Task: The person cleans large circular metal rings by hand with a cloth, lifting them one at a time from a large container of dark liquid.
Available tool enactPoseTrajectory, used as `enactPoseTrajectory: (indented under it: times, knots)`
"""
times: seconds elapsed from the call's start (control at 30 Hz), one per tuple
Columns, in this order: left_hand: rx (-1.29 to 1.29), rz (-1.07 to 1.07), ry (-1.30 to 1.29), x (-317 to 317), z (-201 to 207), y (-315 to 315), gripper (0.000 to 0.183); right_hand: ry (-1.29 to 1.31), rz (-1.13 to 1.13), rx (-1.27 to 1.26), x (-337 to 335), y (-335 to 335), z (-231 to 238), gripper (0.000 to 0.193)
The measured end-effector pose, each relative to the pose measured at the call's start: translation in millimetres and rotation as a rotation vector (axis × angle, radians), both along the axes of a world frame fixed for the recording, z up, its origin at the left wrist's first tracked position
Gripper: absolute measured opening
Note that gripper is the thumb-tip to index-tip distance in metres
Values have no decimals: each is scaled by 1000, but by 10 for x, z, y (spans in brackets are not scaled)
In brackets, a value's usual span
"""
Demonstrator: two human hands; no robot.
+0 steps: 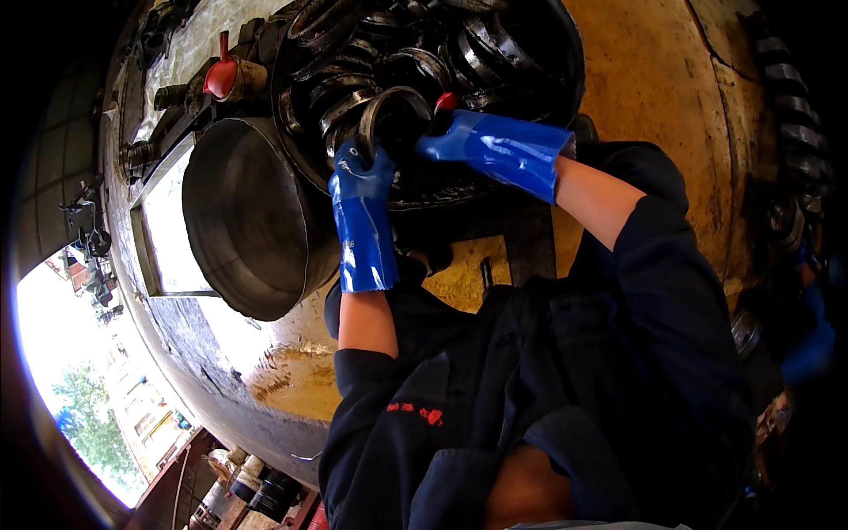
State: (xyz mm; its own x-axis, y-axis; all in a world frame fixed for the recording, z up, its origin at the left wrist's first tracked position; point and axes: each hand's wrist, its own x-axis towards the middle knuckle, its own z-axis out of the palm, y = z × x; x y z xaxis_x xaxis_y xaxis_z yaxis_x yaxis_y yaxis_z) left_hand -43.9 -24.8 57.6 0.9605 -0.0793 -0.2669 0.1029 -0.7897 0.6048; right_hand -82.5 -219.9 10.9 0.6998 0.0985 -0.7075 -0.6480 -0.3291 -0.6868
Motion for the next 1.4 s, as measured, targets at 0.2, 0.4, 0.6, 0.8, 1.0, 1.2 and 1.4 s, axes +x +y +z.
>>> enactPoseTrajectory:
  times: [0.2, 0.4, 0.6, 0.8, 1.0, 1.2, 1.4]
  knots:
    - [-180, -100, 17, 12, -29, 30, 28, -528, -77, -262, 2, 75, -326, 33]
    - [-52, 26, 68, -1, 18, 70, 29, -366, -309, -436, -7, 23, -248, 25]
    - [-177, -90, 94, 77, -295, 194, 31, -39, -562, 594, 114, -257, -528, 42]
    - [-290, -265, -19, 303, -828, 608, 38, -102, -319, 466, 314, -71, 63, 34]
    - [-325, -151, 89, 86, -416, 217, 36, -595, -267, -52, -67, -429, -235, 30]
    - [-304, -44, -73, 42, -307, 387, 32, -229, -713, 188, -42, -232, -282, 25]
    - [-583, 72, -96, 78, -139, 277, 27, -239, -419, 242, -156, -70, -344, 48]
